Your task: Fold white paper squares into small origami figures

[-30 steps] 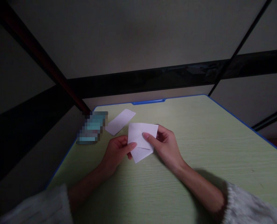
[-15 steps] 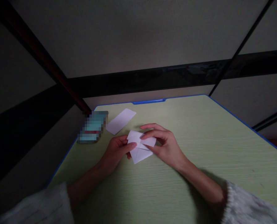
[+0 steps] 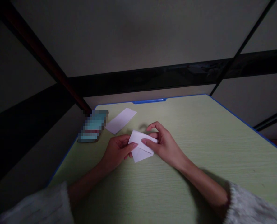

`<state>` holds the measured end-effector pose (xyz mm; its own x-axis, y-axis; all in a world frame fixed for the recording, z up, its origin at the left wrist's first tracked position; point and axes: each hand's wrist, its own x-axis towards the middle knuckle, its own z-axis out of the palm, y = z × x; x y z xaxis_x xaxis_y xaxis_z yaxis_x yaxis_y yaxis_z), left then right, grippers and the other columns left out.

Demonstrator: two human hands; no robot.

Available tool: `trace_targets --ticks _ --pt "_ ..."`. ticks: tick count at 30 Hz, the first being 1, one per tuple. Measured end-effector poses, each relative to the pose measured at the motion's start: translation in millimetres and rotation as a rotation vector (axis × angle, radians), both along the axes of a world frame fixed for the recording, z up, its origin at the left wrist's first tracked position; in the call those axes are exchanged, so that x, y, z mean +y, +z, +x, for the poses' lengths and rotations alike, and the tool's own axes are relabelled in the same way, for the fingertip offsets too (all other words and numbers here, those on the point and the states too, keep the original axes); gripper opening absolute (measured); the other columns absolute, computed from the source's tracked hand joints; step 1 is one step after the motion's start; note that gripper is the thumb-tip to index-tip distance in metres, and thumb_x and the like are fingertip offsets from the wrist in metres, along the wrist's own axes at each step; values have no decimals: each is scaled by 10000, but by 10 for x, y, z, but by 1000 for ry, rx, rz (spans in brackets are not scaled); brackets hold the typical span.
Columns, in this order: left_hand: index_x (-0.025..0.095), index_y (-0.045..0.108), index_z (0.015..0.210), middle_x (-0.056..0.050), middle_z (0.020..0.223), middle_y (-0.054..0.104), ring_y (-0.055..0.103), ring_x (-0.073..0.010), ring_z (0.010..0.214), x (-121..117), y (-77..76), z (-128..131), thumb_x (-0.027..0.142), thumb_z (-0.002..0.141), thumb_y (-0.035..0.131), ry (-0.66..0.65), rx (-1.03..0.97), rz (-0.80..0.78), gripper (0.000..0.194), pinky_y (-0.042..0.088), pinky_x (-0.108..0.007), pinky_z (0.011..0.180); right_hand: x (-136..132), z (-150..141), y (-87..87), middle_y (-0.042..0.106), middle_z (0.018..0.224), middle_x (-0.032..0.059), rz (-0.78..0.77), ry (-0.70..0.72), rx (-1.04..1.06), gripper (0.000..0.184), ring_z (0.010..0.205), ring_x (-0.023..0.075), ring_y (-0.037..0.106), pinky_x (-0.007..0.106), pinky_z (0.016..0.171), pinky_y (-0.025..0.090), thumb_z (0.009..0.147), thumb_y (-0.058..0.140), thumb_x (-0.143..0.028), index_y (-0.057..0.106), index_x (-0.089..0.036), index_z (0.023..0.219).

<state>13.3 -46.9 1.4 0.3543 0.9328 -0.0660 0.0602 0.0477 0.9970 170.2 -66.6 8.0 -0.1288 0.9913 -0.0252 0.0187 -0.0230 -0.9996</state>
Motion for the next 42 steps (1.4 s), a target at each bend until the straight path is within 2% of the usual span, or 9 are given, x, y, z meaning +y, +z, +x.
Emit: trace_targets --ticks 2,6,9,13,17,22,26,30,42 --pt "120 603 630 54 424 494 391 -31 340 2 6 1 178 633 571 -4 2 20 66 285 -146 330 12 -1 18 534 541 -34 -60 71 -23 236 448 84 476 182 390 332 686 598 -308 476 -161 824" --pt "125 623 716 45 461 536 400 -34 348 26 -4 2 166 618 589 57 -29 9 111 284 -144 328 20 -22 37 527 557 -4 -139 203 -55 266 479 84 467 202 431 371 695 562 -388 542 -126 656" --pt "122 613 729 19 514 587 454 -45 381 32 -24 7 208 626 600 86 -38 -19 135 289 -135 329 9 -42 19 492 532 -24 -79 111 -49 266 470 76 427 201 434 331 699 558 -395 543 -137 637" --pt "101 595 668 -27 566 630 563 -88 448 6 -35 28 255 650 589 -20 -23 -117 156 385 -152 385 -7 -57 -5 498 559 -16 -18 -1 -38 256 504 85 418 215 470 310 708 549 -377 527 -138 619" --pt "90 600 670 -36 557 634 575 -100 426 -21 -38 43 220 643 589 -19 -25 -156 133 430 -176 413 -12 -67 -14 526 580 -6 -106 4 1 247 526 96 435 231 504 326 654 602 -364 536 -129 616" --pt "95 624 659 -45 604 653 600 -125 515 -25 -68 43 204 634 589 -6 -2 -105 118 456 -203 473 -18 -78 -27 550 548 -2 -196 -13 80 268 535 110 474 252 536 355 563 678 -363 556 -124 561" --pt "96 645 656 -24 575 632 554 -110 520 -21 -81 31 212 631 587 0 52 -16 132 437 -199 468 -26 -83 -35 557 521 -3 -227 -13 110 285 530 119 493 259 537 373 506 715 -370 595 -120 571" --pt "102 654 660 -15 575 611 522 -102 525 -27 -53 24 248 632 589 -13 -3 -24 162 435 -194 458 -21 -77 -43 579 529 -1 -241 -13 132 267 514 105 492 239 518 362 476 739 -329 616 -113 574" --pt "106 552 523 35 455 462 400 -57 442 -45 -13 28 307 664 577 50 -2 -13 246 303 -173 412 -43 -108 -22 596 543 -2 -275 33 140 204 518 91 498 219 524 356 517 725 -261 626 -105 604"
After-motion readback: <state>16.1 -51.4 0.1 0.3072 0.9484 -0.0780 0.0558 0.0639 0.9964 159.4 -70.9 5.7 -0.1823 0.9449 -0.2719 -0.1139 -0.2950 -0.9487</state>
